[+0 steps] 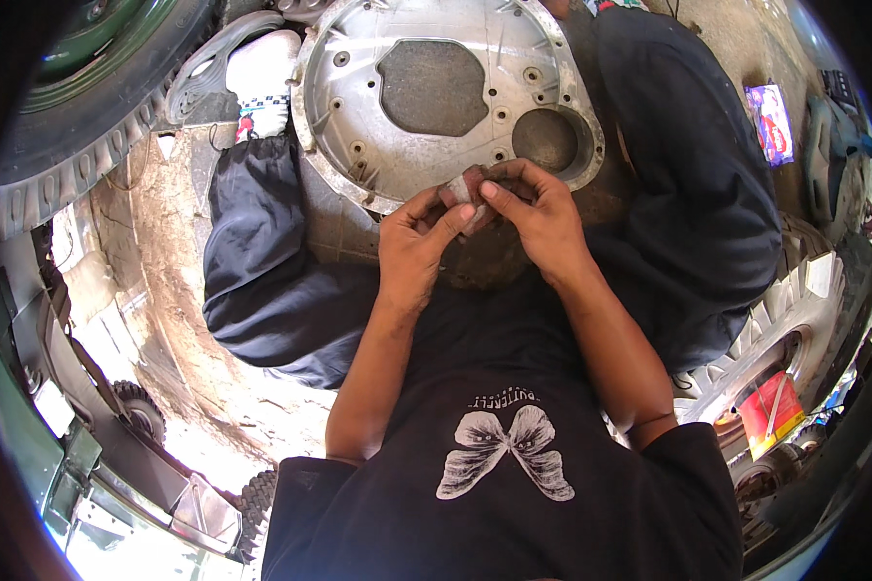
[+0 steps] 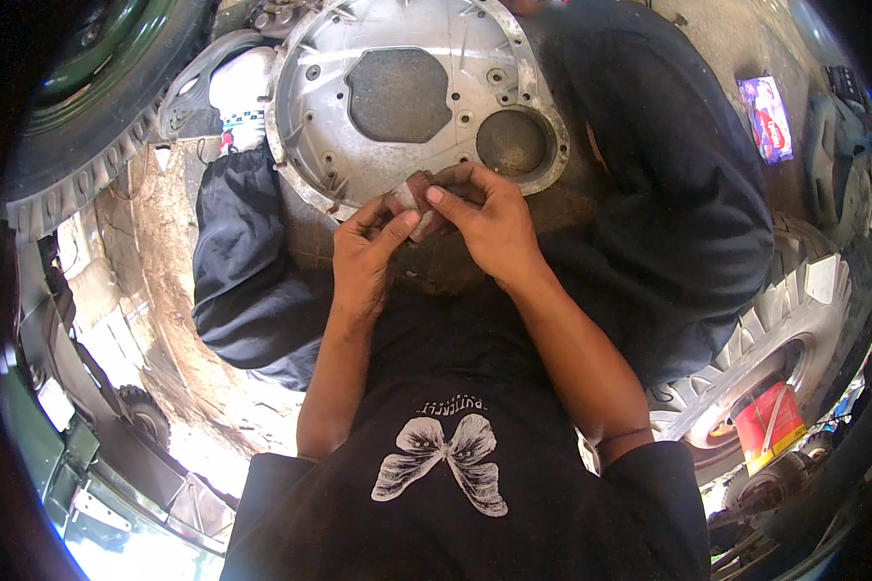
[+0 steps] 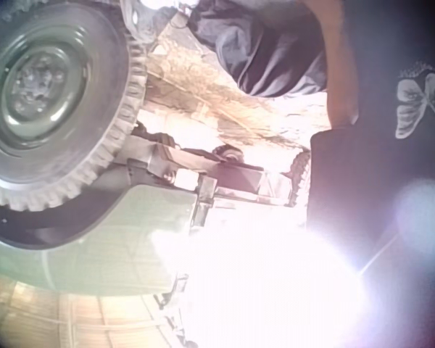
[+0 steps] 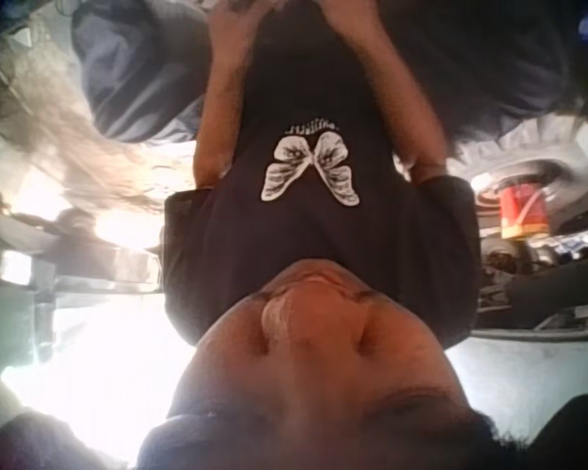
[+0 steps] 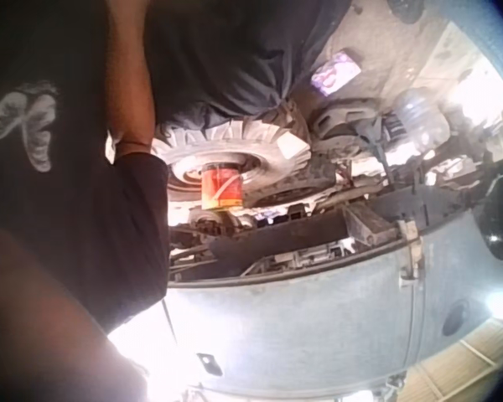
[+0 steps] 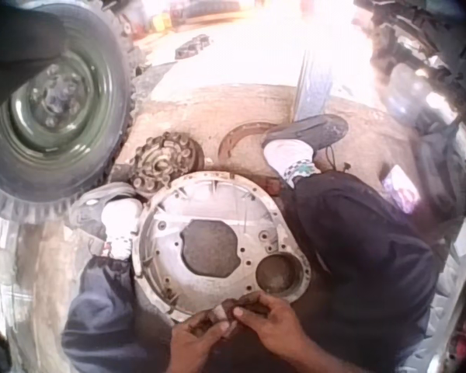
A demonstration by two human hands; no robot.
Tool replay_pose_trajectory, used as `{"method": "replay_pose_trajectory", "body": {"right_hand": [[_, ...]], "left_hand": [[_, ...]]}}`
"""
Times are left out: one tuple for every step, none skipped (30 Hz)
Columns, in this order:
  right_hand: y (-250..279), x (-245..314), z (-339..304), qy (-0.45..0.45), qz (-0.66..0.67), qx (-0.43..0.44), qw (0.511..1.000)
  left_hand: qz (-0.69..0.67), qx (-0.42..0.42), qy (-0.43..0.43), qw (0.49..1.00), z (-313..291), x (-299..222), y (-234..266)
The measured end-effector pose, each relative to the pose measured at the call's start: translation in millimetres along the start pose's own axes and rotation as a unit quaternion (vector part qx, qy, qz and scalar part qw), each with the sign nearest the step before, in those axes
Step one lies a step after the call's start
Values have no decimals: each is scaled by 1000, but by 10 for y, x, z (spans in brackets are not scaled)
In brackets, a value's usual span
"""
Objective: The person scrapes the surface of a large circular metal part using a small abrasive tool. They work methodically around the edges and inner sections, removing residue or rust from the metal surface.
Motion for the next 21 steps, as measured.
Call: {"method": "replay_pose_trajectory", "body": {"right_hand": [[-4,-10,1,-3,12,-5,1000],[-15,-26,7,-5,24,-9,1000],[-27,-32,12,-8,37,-12,999],[-40,-13,6,1,32,-21,999],[-60,20,-8,8,28,-29,999],[-72,38,-15,16,25,-38,999],[-70,18,-13,59,-46,-53,996],[-71,-16,-11,102,-116,-67,986],[-76,-32,-11,144,-186,-80,969],[-81,-28,-16,181,-227,-70,954],[-107,7,-27,217,-267,-58,937],[-133,28,-40,253,-306,-46,917],[-156,17,-58,229,-295,-44,927],[-177,11,-83,205,-284,-44,936],[-191,9,-97,181,-272,-44,944],[-200,38,-102,193,-280,-40,940],[-211,77,-108,204,-288,-36,935],[-216,96,-113,215,-295,-32,930],[-208,92,-114,230,-316,-32,920],[-202,85,-113,244,-337,-32,909],[-199,80,-116,258,-357,-32,897]], "left_hand": [[-12,-2,2,1000,-7,-7,-10],[-9,-11,-5,1000,-7,-2,-12],[-6,-21,-13,1000,-4,6,-11],[-2,-31,-20,999,-4,10,-8],[11,-40,-28,999,-11,4,-1],[25,-49,-36,998,-20,-9,3],[38,-59,-44,997,-27,-24,5],[53,-67,-52,995,-35,-49,6],[67,-76,-61,993,-42,-79,5],[82,-84,-69,991,-47,-94,8],[77,-90,-60,991,-49,-91,18],[73,-95,-51,992,-41,-87,26],[68,-100,-42,992,-36,-82,34],[50,-91,-36,994,-22,-61,69],[31,-81,-30,996,-8,-22,136],[12,-71,-24,997,0,-1,170],[10,-64,-22,998,-9,-15,162],[9,-57,-20,998,-24,-43,147],[7,-49,-19,999,-32,-56,137],[24,-46,-24,998,-33,-57,141],[41,-42,-29,998,-30,-56,146]]}}
Point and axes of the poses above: each hand's wrist, its own z-axis towards the middle knuckle, its own y-axis out of the back of the hand, x = y × z, the point moved 1 cm from there along z, towards the middle knuckle, and after that the axes turned 2 degrees about z, right-handed, at the moved point
